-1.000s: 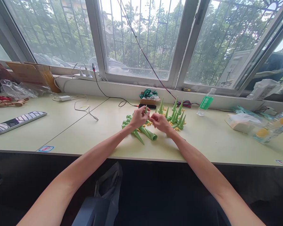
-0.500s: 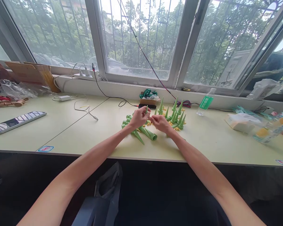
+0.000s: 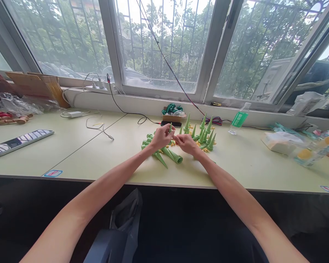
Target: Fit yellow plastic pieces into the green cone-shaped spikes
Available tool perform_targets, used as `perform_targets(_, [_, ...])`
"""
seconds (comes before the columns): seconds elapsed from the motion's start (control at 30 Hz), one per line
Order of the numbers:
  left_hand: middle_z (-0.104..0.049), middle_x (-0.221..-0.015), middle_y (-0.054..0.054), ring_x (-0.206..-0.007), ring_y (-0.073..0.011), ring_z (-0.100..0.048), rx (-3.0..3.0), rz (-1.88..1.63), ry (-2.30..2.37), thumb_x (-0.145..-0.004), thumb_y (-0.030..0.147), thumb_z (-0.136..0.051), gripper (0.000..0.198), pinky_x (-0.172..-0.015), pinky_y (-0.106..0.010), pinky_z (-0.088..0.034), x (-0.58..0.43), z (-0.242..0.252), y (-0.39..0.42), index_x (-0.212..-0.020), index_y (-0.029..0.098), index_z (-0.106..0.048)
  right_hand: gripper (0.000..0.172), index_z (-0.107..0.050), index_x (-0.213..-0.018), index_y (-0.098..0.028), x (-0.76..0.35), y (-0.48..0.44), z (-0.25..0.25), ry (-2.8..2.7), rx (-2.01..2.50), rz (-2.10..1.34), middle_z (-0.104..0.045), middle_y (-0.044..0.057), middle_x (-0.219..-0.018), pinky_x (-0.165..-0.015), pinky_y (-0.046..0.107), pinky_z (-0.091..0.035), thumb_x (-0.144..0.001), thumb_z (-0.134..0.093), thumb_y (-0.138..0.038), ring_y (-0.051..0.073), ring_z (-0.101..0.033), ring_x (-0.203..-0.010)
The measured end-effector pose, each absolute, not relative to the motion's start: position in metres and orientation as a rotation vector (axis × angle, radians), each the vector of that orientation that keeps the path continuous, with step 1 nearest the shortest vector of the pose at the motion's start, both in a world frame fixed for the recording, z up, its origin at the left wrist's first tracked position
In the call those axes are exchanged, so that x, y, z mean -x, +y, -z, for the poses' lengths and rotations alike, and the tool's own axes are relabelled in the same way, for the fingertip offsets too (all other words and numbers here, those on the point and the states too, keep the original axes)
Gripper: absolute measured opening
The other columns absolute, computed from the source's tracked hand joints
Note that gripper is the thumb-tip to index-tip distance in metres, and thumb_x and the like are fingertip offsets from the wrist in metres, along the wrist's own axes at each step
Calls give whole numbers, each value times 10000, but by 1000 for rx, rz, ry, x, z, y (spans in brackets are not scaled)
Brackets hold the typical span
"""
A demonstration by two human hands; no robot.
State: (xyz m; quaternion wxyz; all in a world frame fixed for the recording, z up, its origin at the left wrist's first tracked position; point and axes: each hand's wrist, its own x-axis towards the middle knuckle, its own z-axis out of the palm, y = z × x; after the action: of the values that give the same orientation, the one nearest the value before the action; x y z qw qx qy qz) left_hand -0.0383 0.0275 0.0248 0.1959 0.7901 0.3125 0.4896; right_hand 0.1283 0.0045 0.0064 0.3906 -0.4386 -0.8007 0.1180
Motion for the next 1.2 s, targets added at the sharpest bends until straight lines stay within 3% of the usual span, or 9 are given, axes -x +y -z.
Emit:
perform_targets(0.63, [-603, -691, -7, -606, -127, -562, -2211, -1388, 854, -895, 370, -547, 203, -531, -226, -382, 37, -24, 29, -831, 179, -572, 702, -522, -568, -176, -128, 6, -5, -2037, 1136, -334, -555, 20, -534, -574, 252, -339, -914, -299, -745, 117, -481, -531])
perform_targets(0.93, [-589, -648, -12, -605, -143, -563, -2231, -1388, 932, -917, 448, -522, 312, -548, -242, -392, 35, -25, 27, -756, 183, -558, 504, -613, -812, -176, -131, 2, -10, -1831, 1113, -290, -522, -23, -548, -550, 254, -332, -913, -461, -646, 115, -429, -504])
perform_targets(1.2, [-634, -721, -19, -652, -136, -532, -2337, -1335, 895, -950, 425, -433, 374, -597, -240, -400, 36, -25, 25, -739, 169, -604, 324, -630, -797, -169, -126, -1, -10, -1883, 1016, -291, -439, -50, -541, -537, 253, -294, -865, -592, -483, 98, -347, -508])
